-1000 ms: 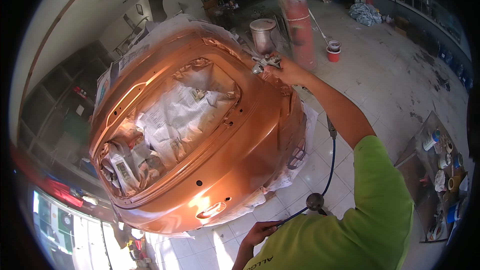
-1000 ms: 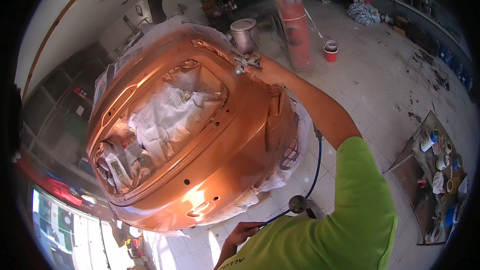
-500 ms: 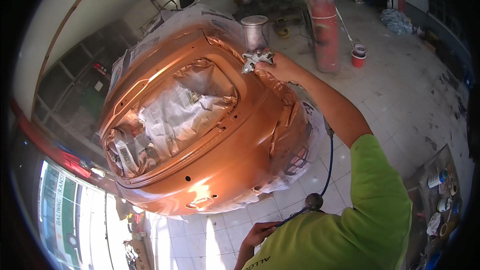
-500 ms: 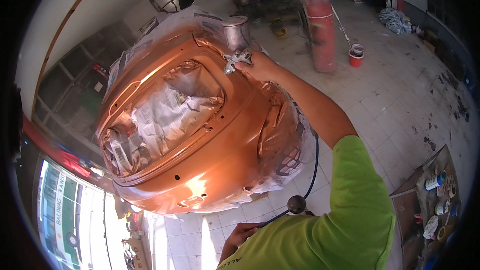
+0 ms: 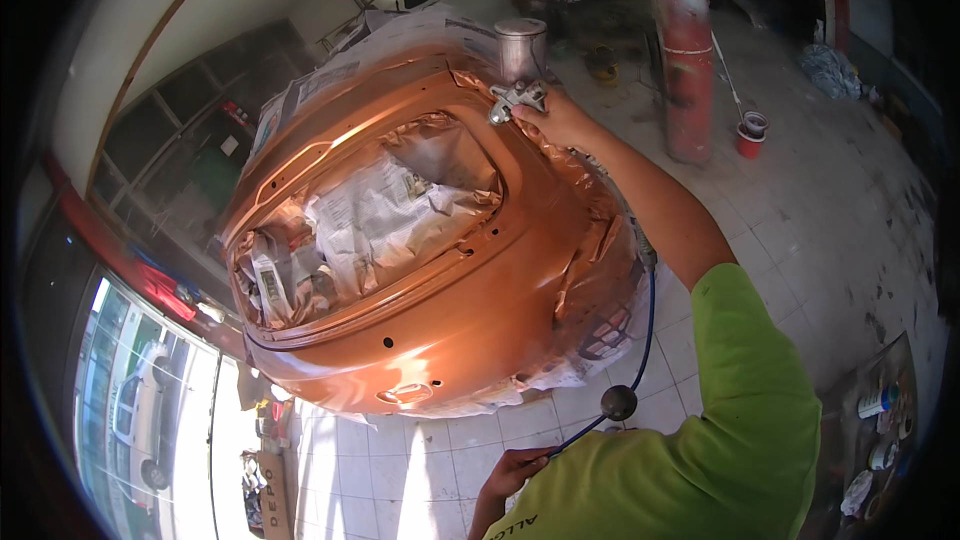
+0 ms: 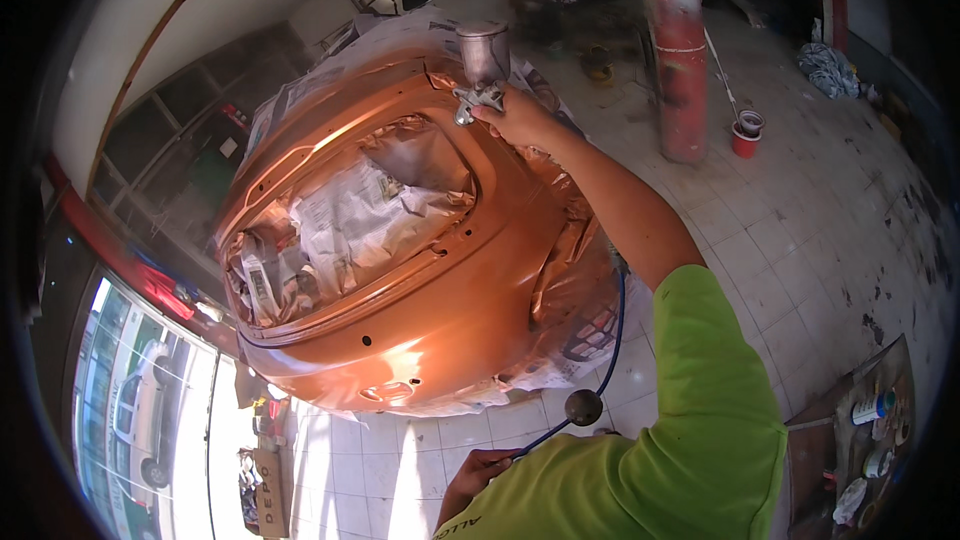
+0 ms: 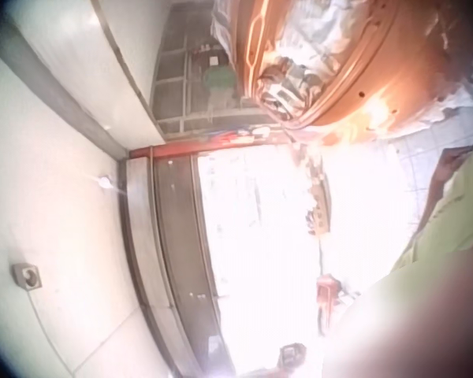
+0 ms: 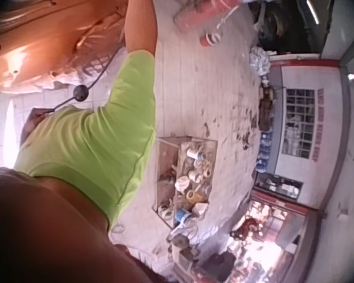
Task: The person uses a spray gun to apply orange paint to a car hood and a front bumper in a workshop. The person moves around the parts to cover different areas and refills the spray gun from a container on a nearby table.
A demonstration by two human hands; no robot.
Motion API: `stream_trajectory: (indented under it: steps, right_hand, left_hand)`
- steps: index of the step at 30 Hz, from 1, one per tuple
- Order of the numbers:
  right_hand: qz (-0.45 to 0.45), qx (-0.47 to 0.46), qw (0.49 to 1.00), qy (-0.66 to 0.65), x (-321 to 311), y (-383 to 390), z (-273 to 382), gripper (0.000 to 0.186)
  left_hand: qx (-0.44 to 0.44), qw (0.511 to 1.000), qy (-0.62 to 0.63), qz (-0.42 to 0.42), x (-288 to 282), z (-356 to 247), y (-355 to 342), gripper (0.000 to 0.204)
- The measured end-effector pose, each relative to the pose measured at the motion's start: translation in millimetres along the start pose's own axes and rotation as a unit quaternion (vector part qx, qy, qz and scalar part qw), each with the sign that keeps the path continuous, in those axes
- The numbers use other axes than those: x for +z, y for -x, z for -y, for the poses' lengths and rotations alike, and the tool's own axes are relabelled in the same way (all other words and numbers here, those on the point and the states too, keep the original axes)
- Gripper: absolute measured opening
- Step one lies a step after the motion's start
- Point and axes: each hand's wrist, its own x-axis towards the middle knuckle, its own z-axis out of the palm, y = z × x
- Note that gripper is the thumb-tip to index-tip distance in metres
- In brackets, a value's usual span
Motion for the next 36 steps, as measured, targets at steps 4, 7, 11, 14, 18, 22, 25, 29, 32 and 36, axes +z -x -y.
stream_trajectory:
  steps: [4, 7, 11, 14, 18, 22, 25, 29, 32, 36]
  right_hand:
    - [-0.130, -0.132, 0.982, 0.034, -1, -48, -33, 0.051]
    - [-0.195, -0.147, 0.965, 0.092, -5, -86, -38, 0.054]
    - [-0.187, -0.045, 0.969, 0.153, 11, -91, -5, 0.051]
    - [-0.155, -0.035, 0.980, 0.117, 39, -71, 25, 0.050]
    - [-0.088, -0.114, 0.989, -0.018, 74, -43, 41, 0.047]
    - [-0.060, -0.142, 0.988, -0.013, 146, 22, 94, 0.050]
    - [-0.037, -0.133, 0.990, 0.002, 210, 66, 117, 0.051]
    - [0.017, -0.121, 0.987, -0.105, 328, 129, 160, 0.049]
    - [0.044, -0.114, 0.986, -0.113, 421, 173, 208, 0.045]
    - [0.028, -0.163, 0.978, -0.127, 544, 181, 242, 0.042]
  left_hand:
    - [0.000, 1.000, -0.025, -0.016, -5, -1, -2, 0.034]
    - [0.003, 0.999, -0.013, -0.032, -3, 2, 5, 0.035]
    - [0.028, 0.999, 0.000, -0.027, 0, 5, 16, 0.034]
    - [0.034, 0.999, -0.024, -0.021, 1, 3, 30, 0.034]
    - [0.050, 0.997, -0.047, -0.035, -11, 14, 57, 0.032]
    - [0.053, 0.994, -0.063, -0.066, -45, 56, 113, 0.029]
    - [0.010, 0.988, -0.109, -0.105, -67, 62, 179, 0.027]
    - [0.038, 0.981, -0.101, -0.160, -105, 105, 293, 0.026]
    - [0.003, 0.976, -0.086, -0.199, -127, 133, 364, 0.026]
    - [0.023, 0.973, -0.103, -0.205, -160, 167, 434, 0.027]
